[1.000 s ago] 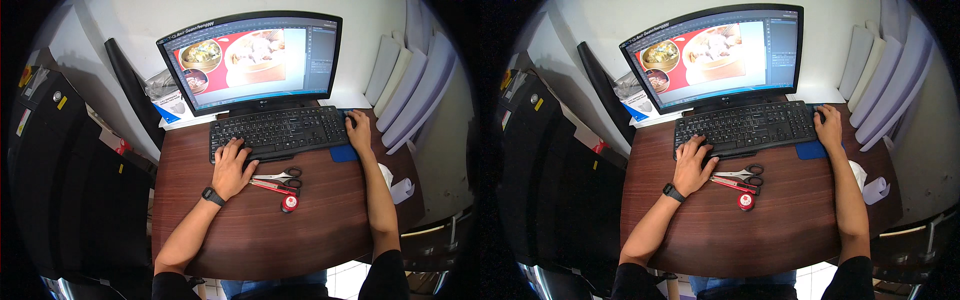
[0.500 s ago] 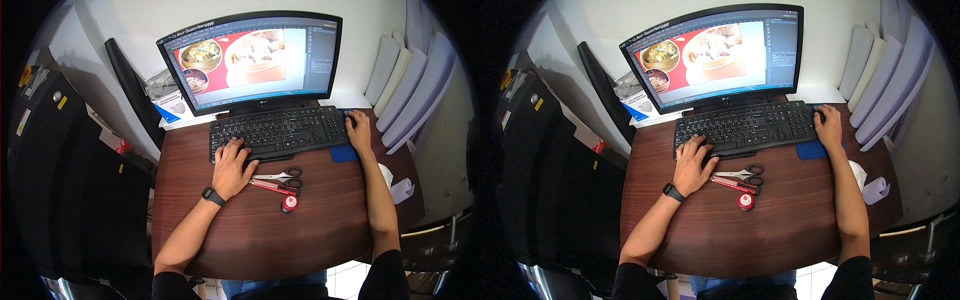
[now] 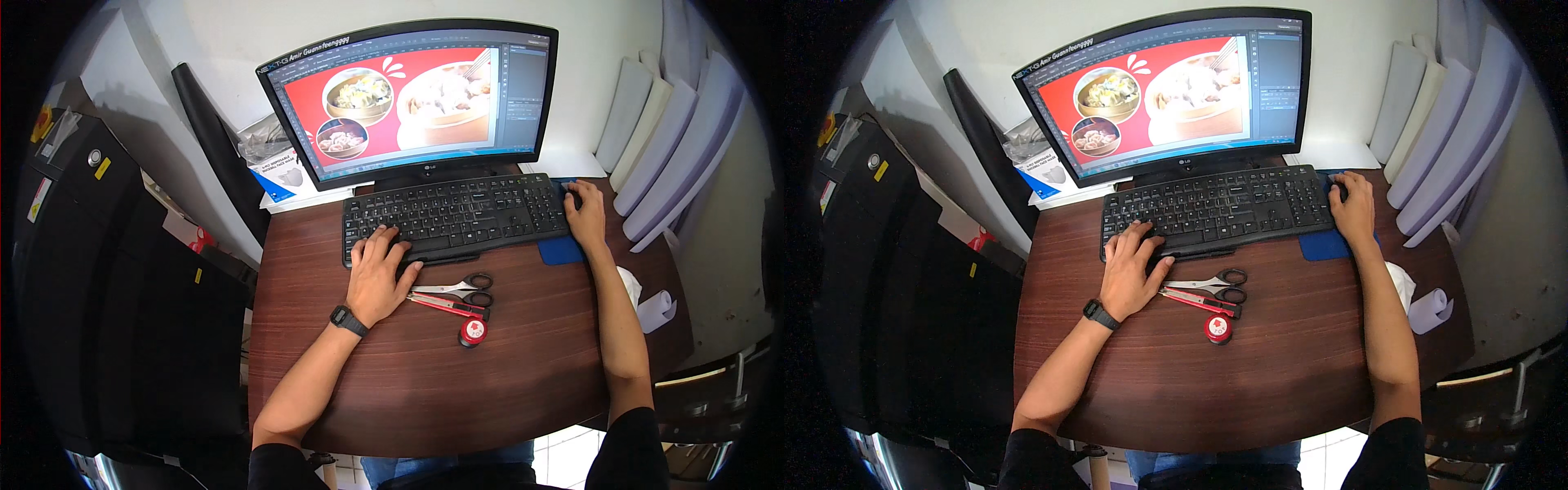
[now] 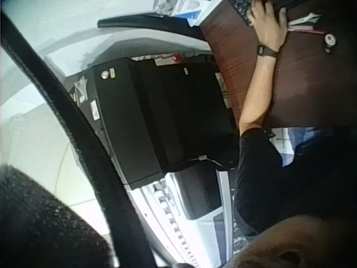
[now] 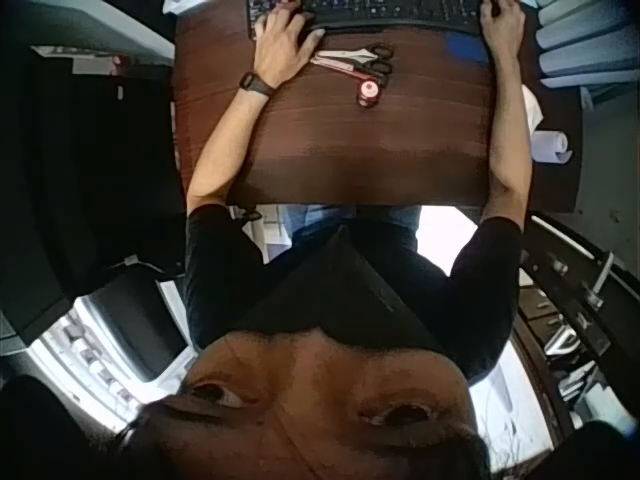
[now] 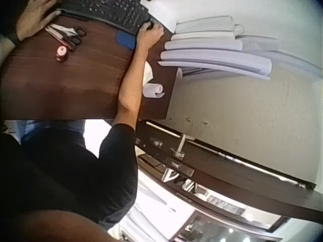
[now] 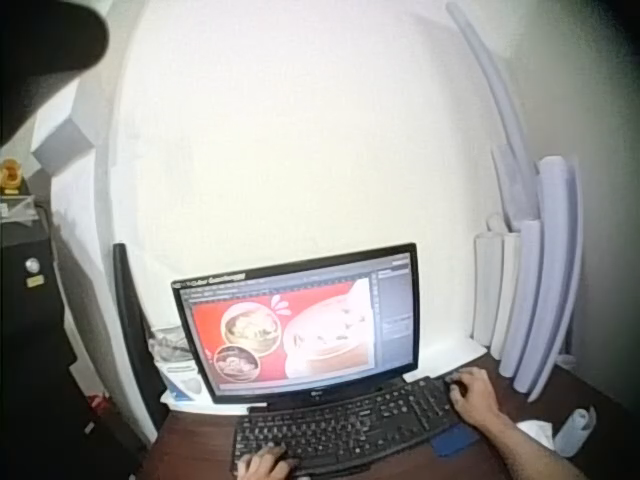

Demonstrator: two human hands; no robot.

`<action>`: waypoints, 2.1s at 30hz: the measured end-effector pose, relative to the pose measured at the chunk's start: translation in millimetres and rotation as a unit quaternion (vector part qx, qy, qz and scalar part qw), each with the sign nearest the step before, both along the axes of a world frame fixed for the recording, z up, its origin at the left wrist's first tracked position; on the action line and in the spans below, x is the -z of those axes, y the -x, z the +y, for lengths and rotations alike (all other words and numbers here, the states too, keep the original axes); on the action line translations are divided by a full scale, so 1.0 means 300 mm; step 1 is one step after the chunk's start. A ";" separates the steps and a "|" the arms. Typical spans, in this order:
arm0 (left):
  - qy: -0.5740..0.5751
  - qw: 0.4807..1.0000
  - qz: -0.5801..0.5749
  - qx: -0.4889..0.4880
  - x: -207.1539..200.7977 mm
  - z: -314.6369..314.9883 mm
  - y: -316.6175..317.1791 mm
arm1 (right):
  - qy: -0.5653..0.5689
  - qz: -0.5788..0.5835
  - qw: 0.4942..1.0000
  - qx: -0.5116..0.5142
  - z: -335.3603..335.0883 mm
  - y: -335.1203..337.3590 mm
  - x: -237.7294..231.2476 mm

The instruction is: Designing a banner for a food business on a computer.

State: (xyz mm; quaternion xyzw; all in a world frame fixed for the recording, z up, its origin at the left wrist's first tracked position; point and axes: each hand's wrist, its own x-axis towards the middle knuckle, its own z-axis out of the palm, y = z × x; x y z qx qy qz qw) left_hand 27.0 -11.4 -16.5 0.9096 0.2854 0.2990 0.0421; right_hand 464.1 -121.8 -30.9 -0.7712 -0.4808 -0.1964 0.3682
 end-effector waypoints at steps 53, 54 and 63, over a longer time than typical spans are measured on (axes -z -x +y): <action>-0.023 1.000 -0.020 0.003 0.023 0.011 0.007 | 0.003 -0.001 1.000 0.008 -0.003 -0.010 -0.001; -0.024 1.000 -0.020 0.001 0.023 0.010 0.007 | 0.005 0.002 1.000 0.009 -0.003 -0.009 -0.001; -0.021 1.000 -0.018 0.000 0.026 0.011 0.007 | -0.001 0.002 1.000 0.005 -0.002 -0.018 0.010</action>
